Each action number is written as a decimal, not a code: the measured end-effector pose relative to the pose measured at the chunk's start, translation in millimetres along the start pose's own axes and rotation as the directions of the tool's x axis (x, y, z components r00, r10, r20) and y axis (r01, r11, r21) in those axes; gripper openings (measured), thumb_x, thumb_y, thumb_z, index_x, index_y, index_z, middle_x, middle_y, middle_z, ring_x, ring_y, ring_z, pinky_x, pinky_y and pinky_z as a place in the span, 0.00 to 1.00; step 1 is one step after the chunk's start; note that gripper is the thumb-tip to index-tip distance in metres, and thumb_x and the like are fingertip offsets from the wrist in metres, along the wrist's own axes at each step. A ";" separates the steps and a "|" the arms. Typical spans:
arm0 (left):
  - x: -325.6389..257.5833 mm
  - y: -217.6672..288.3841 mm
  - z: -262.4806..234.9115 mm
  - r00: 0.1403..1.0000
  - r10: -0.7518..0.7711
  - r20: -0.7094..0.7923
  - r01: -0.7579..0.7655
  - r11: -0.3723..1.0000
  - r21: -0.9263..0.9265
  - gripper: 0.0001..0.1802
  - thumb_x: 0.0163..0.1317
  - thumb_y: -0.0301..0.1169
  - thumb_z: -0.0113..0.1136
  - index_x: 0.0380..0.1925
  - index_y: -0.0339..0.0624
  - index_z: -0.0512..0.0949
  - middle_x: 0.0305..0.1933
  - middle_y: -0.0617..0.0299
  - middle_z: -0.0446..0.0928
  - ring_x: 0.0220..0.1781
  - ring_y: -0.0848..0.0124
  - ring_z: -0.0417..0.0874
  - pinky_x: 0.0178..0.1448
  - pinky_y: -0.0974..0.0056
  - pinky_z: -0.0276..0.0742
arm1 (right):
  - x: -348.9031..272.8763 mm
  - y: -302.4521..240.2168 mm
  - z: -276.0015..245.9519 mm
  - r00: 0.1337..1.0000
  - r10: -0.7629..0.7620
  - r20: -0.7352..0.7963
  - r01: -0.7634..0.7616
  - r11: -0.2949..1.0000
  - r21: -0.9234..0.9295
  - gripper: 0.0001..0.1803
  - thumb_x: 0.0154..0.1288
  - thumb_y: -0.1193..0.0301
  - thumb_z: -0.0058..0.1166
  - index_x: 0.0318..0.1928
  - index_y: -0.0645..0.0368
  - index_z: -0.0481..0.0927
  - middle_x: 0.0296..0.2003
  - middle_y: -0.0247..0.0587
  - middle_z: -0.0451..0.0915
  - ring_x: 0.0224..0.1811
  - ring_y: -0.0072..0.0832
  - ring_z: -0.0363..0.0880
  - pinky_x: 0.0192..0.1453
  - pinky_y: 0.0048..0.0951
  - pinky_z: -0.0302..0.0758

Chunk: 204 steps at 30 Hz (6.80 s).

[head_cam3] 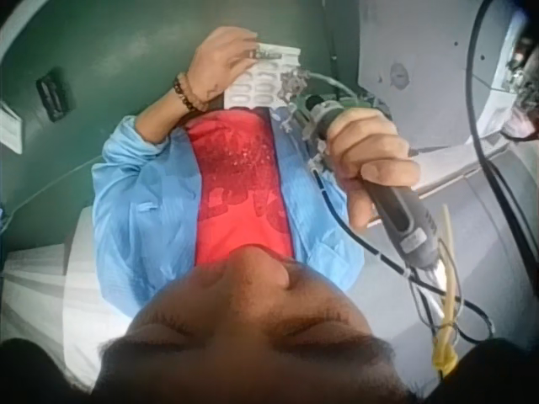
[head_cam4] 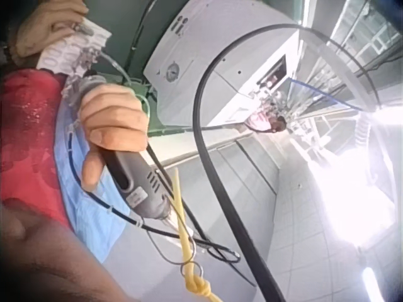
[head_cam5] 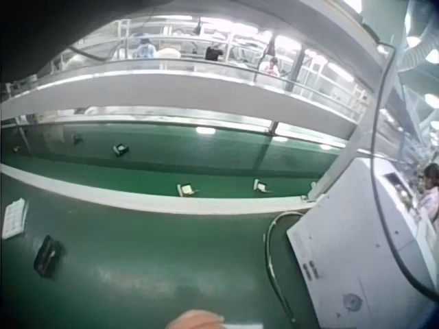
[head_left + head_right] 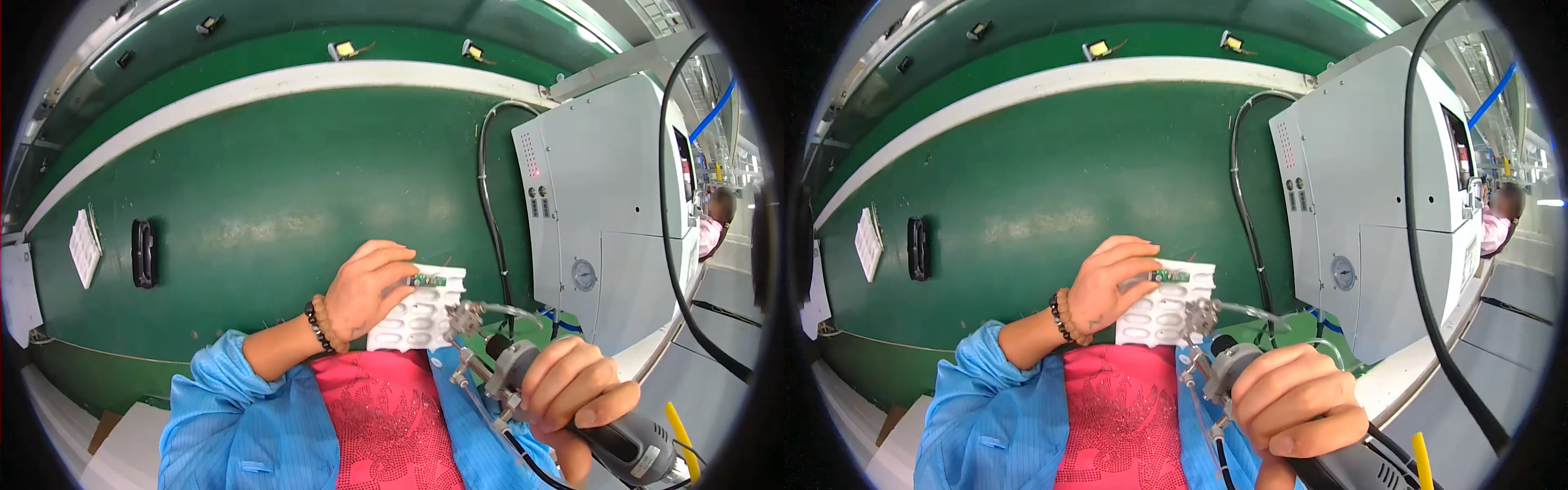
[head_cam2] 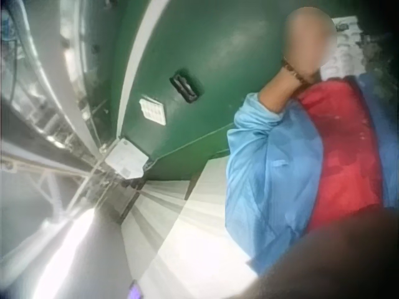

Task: The person uses a soldering iron to attach small electronic components to a circuit board. They repeatedly pick up components from the green workbench, position them on the board, and apply heat with the soldering iron. The person handles the components one at a time, placing them into a white tray after soldering.

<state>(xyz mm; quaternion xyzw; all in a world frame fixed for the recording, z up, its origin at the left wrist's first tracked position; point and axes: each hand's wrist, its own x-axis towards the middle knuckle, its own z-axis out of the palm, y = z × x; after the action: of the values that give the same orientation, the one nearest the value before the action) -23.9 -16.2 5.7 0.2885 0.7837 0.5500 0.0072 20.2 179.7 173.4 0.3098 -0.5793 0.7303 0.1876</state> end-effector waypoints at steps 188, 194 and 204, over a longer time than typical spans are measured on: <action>6.9 19.0 -14.4 0.999 0.028 -0.045 -0.026 0.998 0.057 0.13 0.52 0.24 0.74 0.40 0.38 0.86 0.42 0.56 0.86 0.50 0.56 0.85 0.56 0.55 0.80 | 11.3 -20.2 -21.5 0.993 0.041 0.111 -0.051 0.995 0.083 0.21 0.61 0.63 0.73 0.38 0.59 0.71 0.21 0.36 0.80 0.18 0.23 0.78 0.24 0.23 0.80; 68.2 -4.8 -90.1 0.994 -0.113 -0.010 0.113 0.988 0.104 0.12 0.55 0.27 0.74 0.39 0.37 0.86 0.39 0.54 0.85 0.43 0.62 0.85 0.52 0.59 0.79 | 4.5 -23.0 -23.9 0.990 0.114 0.078 -0.122 0.987 0.102 0.14 0.61 0.77 0.70 0.33 0.67 0.74 0.20 0.43 0.79 0.17 0.34 0.80 0.24 0.33 0.81; 215.7 -123.0 -147.1 0.976 0.189 -0.104 -0.085 0.780 0.620 0.18 0.64 0.34 0.67 0.53 0.42 0.82 0.55 0.49 0.83 0.58 0.52 0.83 0.63 0.56 0.78 | -2.5 -14.4 -30.3 0.997 0.061 0.051 -0.068 0.989 0.134 0.15 0.57 0.77 0.73 0.33 0.70 0.76 0.20 0.48 0.79 0.19 0.37 0.81 0.24 0.35 0.80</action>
<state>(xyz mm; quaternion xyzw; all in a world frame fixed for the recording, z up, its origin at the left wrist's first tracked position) -306.6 -71.2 23.2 0.2865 0.8941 0.2872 -0.1896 24.0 212.8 178.0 0.3199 -0.5422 0.7662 0.1287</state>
